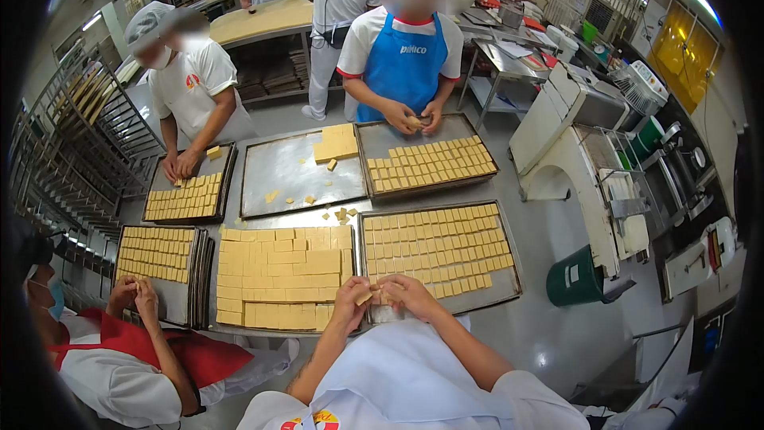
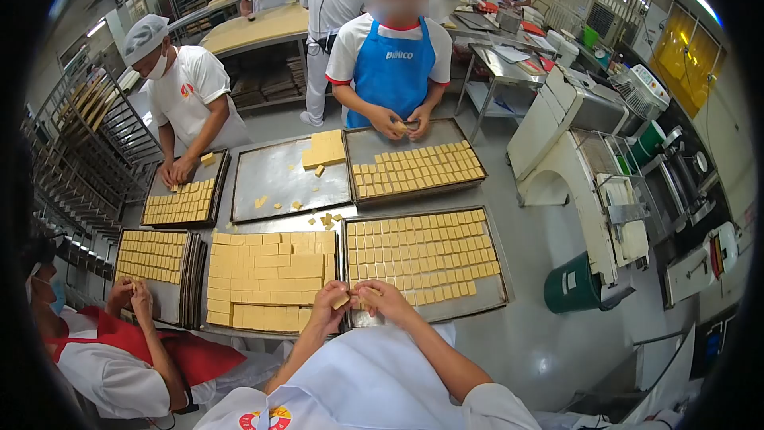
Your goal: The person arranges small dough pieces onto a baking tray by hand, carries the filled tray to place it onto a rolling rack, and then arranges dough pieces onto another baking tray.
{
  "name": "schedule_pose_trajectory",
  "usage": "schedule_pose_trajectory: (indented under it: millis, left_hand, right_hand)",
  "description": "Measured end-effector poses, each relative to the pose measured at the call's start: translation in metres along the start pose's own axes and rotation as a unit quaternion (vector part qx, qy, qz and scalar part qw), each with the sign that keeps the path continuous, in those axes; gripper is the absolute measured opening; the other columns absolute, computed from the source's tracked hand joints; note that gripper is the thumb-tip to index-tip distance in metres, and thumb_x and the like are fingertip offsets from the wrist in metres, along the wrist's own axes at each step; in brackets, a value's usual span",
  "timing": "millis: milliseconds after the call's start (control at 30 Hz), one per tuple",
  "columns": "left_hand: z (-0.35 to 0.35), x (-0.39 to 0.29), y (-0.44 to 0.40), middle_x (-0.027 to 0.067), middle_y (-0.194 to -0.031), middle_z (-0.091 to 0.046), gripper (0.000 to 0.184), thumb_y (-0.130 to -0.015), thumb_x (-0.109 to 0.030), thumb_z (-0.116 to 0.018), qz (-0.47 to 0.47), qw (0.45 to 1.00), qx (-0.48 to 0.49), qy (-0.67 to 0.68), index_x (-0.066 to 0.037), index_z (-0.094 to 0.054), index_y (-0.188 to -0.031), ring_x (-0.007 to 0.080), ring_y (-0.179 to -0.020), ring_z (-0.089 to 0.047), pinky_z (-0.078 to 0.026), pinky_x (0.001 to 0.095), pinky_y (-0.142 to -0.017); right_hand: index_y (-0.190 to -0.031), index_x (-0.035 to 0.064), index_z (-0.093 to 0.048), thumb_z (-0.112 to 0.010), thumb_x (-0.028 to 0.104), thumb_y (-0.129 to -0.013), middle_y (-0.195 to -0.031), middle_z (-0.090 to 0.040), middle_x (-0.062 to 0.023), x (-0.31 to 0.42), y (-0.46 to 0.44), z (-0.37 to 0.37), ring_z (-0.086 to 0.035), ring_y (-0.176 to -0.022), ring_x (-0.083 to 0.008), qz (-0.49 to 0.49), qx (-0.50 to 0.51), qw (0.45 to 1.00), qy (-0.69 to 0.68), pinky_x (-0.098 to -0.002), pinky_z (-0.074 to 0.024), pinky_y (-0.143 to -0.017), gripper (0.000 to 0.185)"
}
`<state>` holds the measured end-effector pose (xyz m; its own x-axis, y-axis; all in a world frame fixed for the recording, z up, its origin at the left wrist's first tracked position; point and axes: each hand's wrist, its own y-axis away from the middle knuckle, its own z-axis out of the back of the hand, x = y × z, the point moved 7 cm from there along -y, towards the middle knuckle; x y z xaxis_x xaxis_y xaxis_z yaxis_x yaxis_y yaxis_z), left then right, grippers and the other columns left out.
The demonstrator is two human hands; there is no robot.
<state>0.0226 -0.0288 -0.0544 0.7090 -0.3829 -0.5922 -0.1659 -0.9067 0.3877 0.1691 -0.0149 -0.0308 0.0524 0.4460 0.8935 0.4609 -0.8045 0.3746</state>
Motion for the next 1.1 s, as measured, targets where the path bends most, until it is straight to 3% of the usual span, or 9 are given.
schedule_pose_trajectory:
  millis: [100, 267, 333, 433, 567, 667, 767, 967, 1100]
  left_hand:
    - [0.015, 0.0, -0.003, 0.0031, -0.088, -0.064, 0.01, -0.089, -0.01, -0.07, 0.0, 0.997, -0.063, -0.043, -0.007, -0.061, -0.092, 0.0136, -0.087, -0.065, -0.057, 0.0294, -0.071]
    - [0.015, 0.003, -0.007, 0.0052, -0.095, -0.067, 0.024, -0.09, -0.015, -0.07, 0.007, 0.982, -0.027, -0.188, -0.004, -0.065, -0.11, 0.0104, -0.08, -0.063, -0.055, 0.0264, -0.064]
    - [0.004, 0.002, -0.004, 0.0056, -0.1, -0.067, 0.038, -0.09, -0.02, -0.071, 0.04, 0.975, -0.001, -0.219, -0.002, -0.064, -0.123, 0.0094, -0.077, -0.061, -0.053, 0.0254, -0.061]
    - [-0.013, 0.008, 0.004, 0.0048, -0.098, -0.067, 0.038, -0.09, -0.022, -0.072, 0.099, 0.96, 0.059, -0.254, -0.002, -0.065, -0.121, 0.01, -0.076, -0.06, -0.051, 0.0259, -0.06]
    - [-0.021, 0.016, 0.01, 0.0052, -0.092, -0.066, 0.039, -0.087, -0.021, -0.074, 0.082, 0.945, 0.092, -0.303, -0.002, -0.066, -0.121, 0.0105, -0.073, -0.058, -0.05, 0.0261, -0.06]
    - [-0.016, 0.024, 0.007, 0.005, -0.091, -0.065, 0.039, -0.087, -0.019, -0.074, 0.123, 0.946, 0.057, -0.294, -0.002, -0.066, -0.12, 0.011, -0.073, -0.059, -0.05, 0.0261, -0.059]
    - [-0.022, 0.019, 0.008, 0.0055, -0.093, -0.065, 0.038, -0.087, -0.019, -0.074, 0.095, 0.953, 0.058, -0.28, -0.002, -0.066, -0.12, 0.0116, -0.075, -0.06, -0.051, 0.0267, -0.062]
    - [-0.021, 0.022, 0.007, 0.0076, -0.104, -0.067, 0.041, -0.088, -0.023, -0.072, 0.098, 0.971, 0.083, -0.204, -0.001, -0.064, -0.123, 0.0132, -0.089, -0.062, -0.052, 0.0288, -0.073]
    - [-0.018, 0.025, 0.012, 0.0075, -0.109, -0.067, 0.044, -0.09, -0.028, -0.071, 0.118, 0.979, 0.067, -0.15, -0.002, -0.063, -0.125, 0.0137, -0.093, -0.063, -0.052, 0.0284, -0.073]
  right_hand:
    - [-0.132, 0.0035, -0.053, -0.056, 0.022, -0.1, -0.098, -0.063, -0.0061, 0.002, 0.004, 0.01, -0.062, -0.077, -0.0101, 0.037, -0.025, 0.997, -0.064, -0.0222, -0.0522, -0.071, 0.037]
    - [-0.141, 0.0023, -0.042, -0.057, 0.007, -0.098, -0.108, -0.062, -0.0136, 0.018, 0.017, 0.016, -0.068, -0.09, -0.0185, 0.062, -0.053, 0.995, -0.054, -0.0284, -0.0562, -0.077, 0.046]
    - [-0.138, 0.0016, -0.044, -0.058, 0.01, -0.099, -0.107, -0.063, -0.0135, 0.021, 0.02, 0.016, -0.068, -0.089, -0.0179, 0.064, -0.042, 0.997, 0.004, -0.0278, -0.0564, -0.076, 0.042]
    - [-0.132, -0.0012, -0.05, -0.058, 0.011, -0.099, -0.109, -0.064, -0.013, 0.003, 0.019, 0.019, -0.067, -0.089, -0.0178, 0.026, -0.047, 0.997, 0.052, -0.0289, -0.0575, -0.079, 0.036]
    - [-0.124, -0.0034, -0.056, -0.056, 0.013, -0.1, -0.113, -0.064, -0.0113, -0.01, 0.021, 0.02, -0.066, -0.093, -0.017, -0.027, -0.035, 0.998, 0.042, -0.0305, -0.0584, -0.083, 0.029]
    - [-0.124, -0.0033, -0.057, -0.054, 0.014, -0.101, -0.113, -0.063, -0.0107, -0.019, 0.022, 0.019, -0.064, -0.098, -0.0167, -0.024, -0.031, 0.999, -0.006, -0.0321, -0.0589, -0.085, 0.029]
    - [-0.124, -0.0026, -0.057, -0.055, 0.015, -0.1, -0.11, -0.063, -0.0107, -0.011, 0.029, 0.015, -0.062, -0.103, -0.0166, 0.003, -0.046, 0.999, -0.014, -0.033, -0.0597, -0.086, 0.03]
    - [-0.125, -0.001, -0.057, -0.058, 0.013, -0.099, -0.098, -0.062, -0.0094, 0.001, 0.035, 0.014, -0.068, -0.086, -0.0201, -0.061, -0.063, 0.996, -0.033, -0.0309, -0.0617, -0.073, 0.03]
    - [-0.125, -0.0032, -0.057, -0.055, 0.012, -0.1, -0.105, -0.064, -0.013, -0.002, 0.033, 0.015, -0.069, -0.08, -0.0221, -0.026, -0.047, 0.997, -0.059, -0.0311, -0.0615, -0.07, 0.03]
